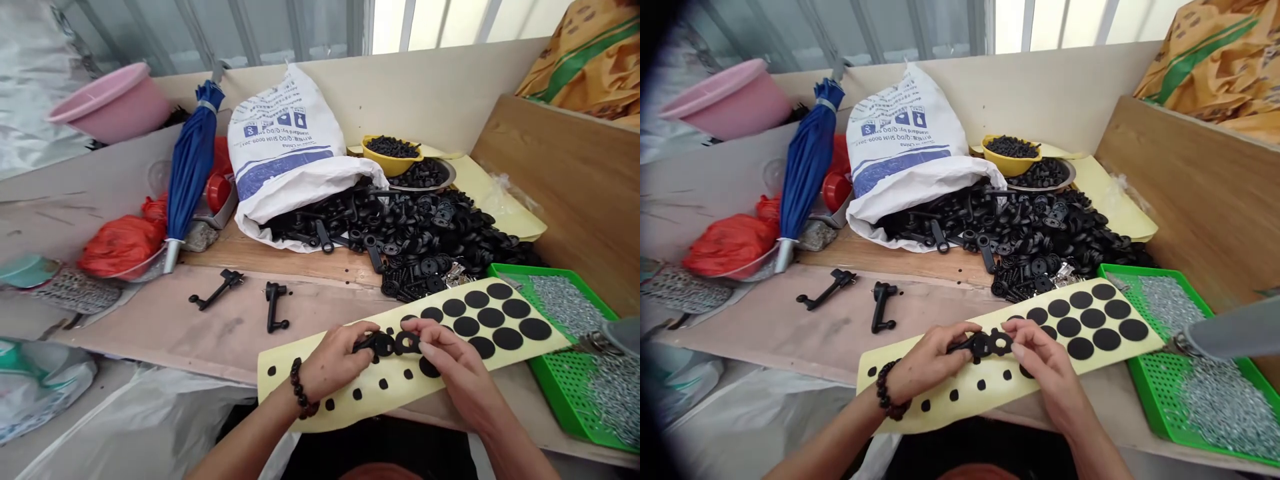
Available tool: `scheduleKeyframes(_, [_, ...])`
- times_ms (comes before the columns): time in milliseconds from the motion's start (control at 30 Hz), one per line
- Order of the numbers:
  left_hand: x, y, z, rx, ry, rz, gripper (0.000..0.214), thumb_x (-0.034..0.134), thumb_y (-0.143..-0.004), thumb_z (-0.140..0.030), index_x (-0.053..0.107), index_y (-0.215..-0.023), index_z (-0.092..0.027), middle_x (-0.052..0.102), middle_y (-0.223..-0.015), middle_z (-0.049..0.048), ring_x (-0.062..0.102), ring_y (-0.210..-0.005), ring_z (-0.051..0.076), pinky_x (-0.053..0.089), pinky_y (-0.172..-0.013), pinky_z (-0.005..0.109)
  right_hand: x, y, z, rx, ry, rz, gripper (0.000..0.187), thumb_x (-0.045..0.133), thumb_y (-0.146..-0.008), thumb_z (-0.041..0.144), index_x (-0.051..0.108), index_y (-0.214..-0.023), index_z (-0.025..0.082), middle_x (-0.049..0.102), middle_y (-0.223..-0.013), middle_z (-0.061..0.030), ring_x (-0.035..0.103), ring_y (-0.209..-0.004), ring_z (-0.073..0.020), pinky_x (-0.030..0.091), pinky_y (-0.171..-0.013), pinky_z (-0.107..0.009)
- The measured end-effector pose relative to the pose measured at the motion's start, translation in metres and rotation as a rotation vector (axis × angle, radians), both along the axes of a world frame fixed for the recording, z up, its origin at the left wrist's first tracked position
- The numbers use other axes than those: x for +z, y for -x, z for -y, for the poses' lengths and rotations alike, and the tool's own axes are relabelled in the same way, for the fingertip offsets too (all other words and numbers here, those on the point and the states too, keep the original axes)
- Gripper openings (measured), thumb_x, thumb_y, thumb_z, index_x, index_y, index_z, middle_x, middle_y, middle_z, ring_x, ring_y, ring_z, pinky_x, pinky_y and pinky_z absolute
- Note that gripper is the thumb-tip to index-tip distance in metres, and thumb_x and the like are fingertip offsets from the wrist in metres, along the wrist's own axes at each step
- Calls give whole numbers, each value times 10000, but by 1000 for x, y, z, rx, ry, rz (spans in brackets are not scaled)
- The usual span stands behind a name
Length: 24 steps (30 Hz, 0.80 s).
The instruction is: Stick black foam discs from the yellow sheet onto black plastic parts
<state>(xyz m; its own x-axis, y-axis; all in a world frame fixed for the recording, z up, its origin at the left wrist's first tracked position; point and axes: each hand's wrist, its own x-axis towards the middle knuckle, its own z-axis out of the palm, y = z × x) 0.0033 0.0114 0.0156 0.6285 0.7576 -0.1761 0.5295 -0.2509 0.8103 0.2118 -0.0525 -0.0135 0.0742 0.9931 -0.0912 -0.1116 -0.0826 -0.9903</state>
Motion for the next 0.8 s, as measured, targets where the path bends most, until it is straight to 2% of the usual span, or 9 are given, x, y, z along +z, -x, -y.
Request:
scheduleKeyframes(100, [-2, -6, 0, 49, 150, 73, 424, 458, -744, -147, 595, -1145, -163, 622, -684, -18, 494, -534, 111, 370, -518, 202, 3, 5, -1, 67, 19, -10, 174, 608, -804, 337, 558, -689, 216, 618, -1085, -51, 520, -1065, -247, 403, -852, -300])
scheduleKeyframes(233, [-10, -8, 1, 91, 236, 144, 467, 435, -742, -140, 579, -1186, -137, 604, -690, -12, 454, -491, 85, 353, -487, 188, 1, 10, 0, 92, 46, -17, 184, 604, -802, 346, 551, -690, 210, 621, -1063, -58, 523, -1038, -246, 391, -850, -303])
scheduleKeyframes(467, [-11, -7, 3, 90, 273, 232, 481, 422, -733, -133, 596, -1181, -146, 585, -679, -15, 468, -481, 84, 369, -475, 180, -3, 14, -1, 106, 67, -45, 172, 601, -801, 324, 539, -689, 207, 621, -1027, -43, 518, -977, -217, 374, -812, -278])
scheduleKeyframes(800, [-10, -6, 4, 103, 297, 224, 490, 426, -737, -134, 589, -1198, -146, 621, -726, 5, 486, -500, 89, 392, -510, 191, -1, 13, -2, 99, 90, -48, 174, 617, -771, 312, 542, -662, 199, 619, -1022, -56, 521, -977, -232, 381, -808, -295])
